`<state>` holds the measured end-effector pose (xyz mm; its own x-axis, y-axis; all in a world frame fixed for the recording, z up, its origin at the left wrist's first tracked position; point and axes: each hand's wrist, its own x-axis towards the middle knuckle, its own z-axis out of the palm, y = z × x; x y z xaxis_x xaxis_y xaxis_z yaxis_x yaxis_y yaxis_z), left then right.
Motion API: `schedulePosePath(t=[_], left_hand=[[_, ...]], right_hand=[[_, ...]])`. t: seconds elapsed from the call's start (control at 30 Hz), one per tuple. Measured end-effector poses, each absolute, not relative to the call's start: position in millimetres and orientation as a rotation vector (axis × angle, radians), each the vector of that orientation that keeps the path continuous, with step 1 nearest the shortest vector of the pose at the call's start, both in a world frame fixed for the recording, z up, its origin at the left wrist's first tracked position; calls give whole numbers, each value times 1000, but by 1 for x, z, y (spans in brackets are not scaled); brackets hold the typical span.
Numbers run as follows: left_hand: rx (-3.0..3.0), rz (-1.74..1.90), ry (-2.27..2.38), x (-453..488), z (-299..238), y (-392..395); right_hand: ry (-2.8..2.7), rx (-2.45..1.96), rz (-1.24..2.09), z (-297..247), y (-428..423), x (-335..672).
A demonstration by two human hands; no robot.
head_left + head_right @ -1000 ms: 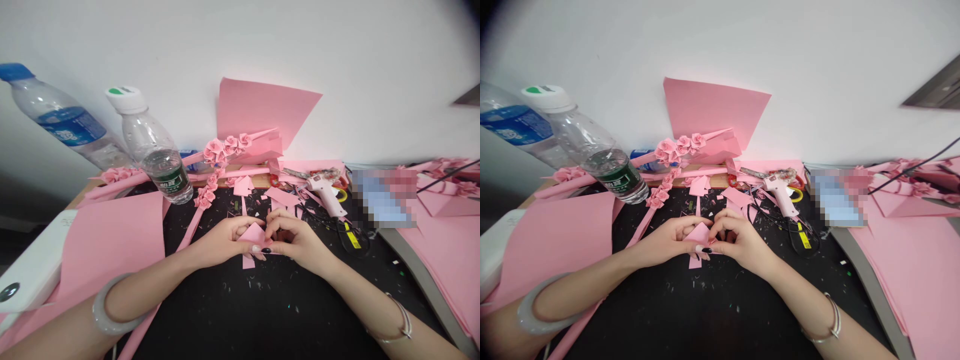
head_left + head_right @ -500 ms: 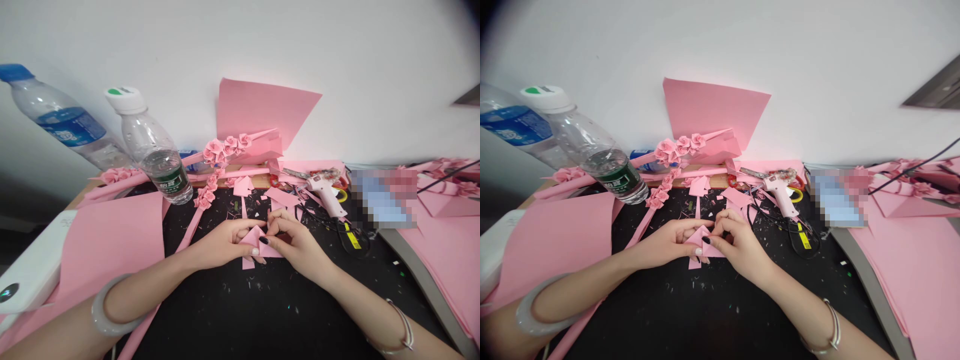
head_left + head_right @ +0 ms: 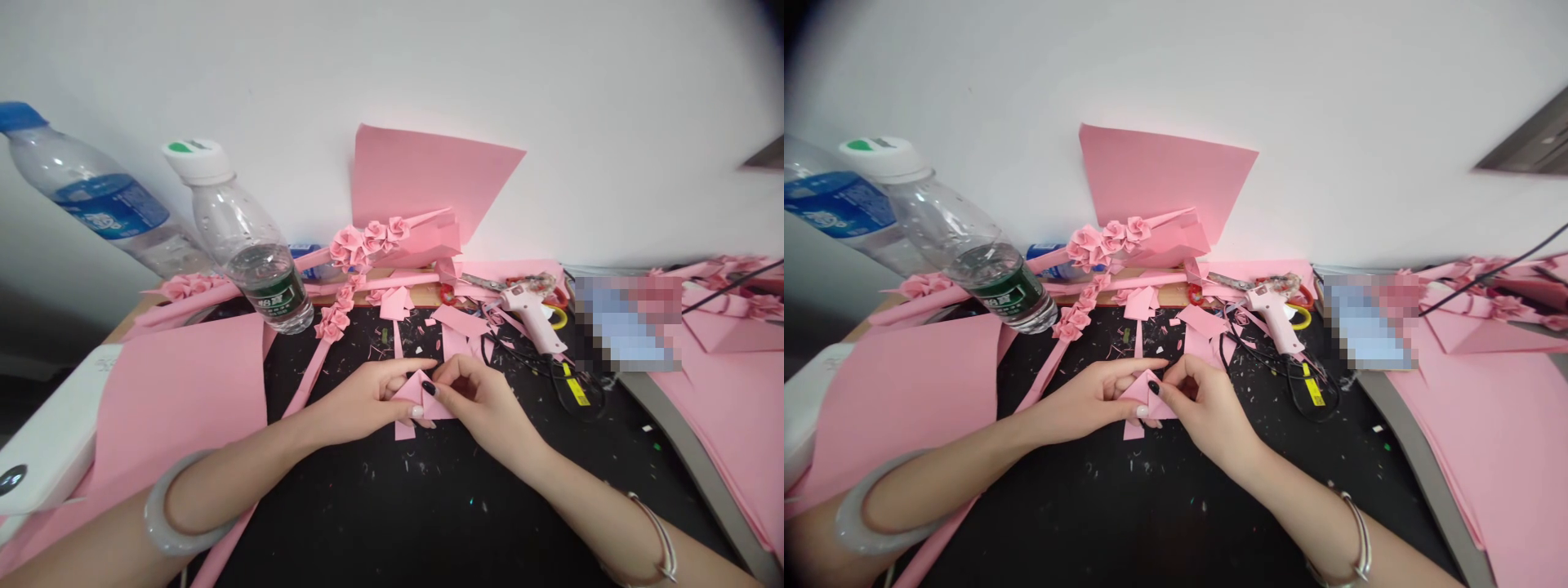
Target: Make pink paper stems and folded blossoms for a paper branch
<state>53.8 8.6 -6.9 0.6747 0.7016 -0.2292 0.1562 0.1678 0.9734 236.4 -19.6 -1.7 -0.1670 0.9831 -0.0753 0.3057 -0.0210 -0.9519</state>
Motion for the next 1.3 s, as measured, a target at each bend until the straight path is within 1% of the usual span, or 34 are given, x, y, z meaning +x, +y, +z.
schedulePosePath(t=[0.4, 0.63, 0.87, 1.3], left_hand=[[1516, 435, 833, 53, -2, 7], [1506, 459, 899, 57, -7, 6], [1430, 477, 860, 58, -7, 6], [1462, 450, 848, 57, -10, 5]], right_hand=[[-1466, -1362, 1245, -3, -20, 235], [-1476, -1379, 1202, -4, -21, 234], [-1479, -1403, 1193, -6, -21, 234], [-1501, -1406, 1165, -8, -23, 233]])
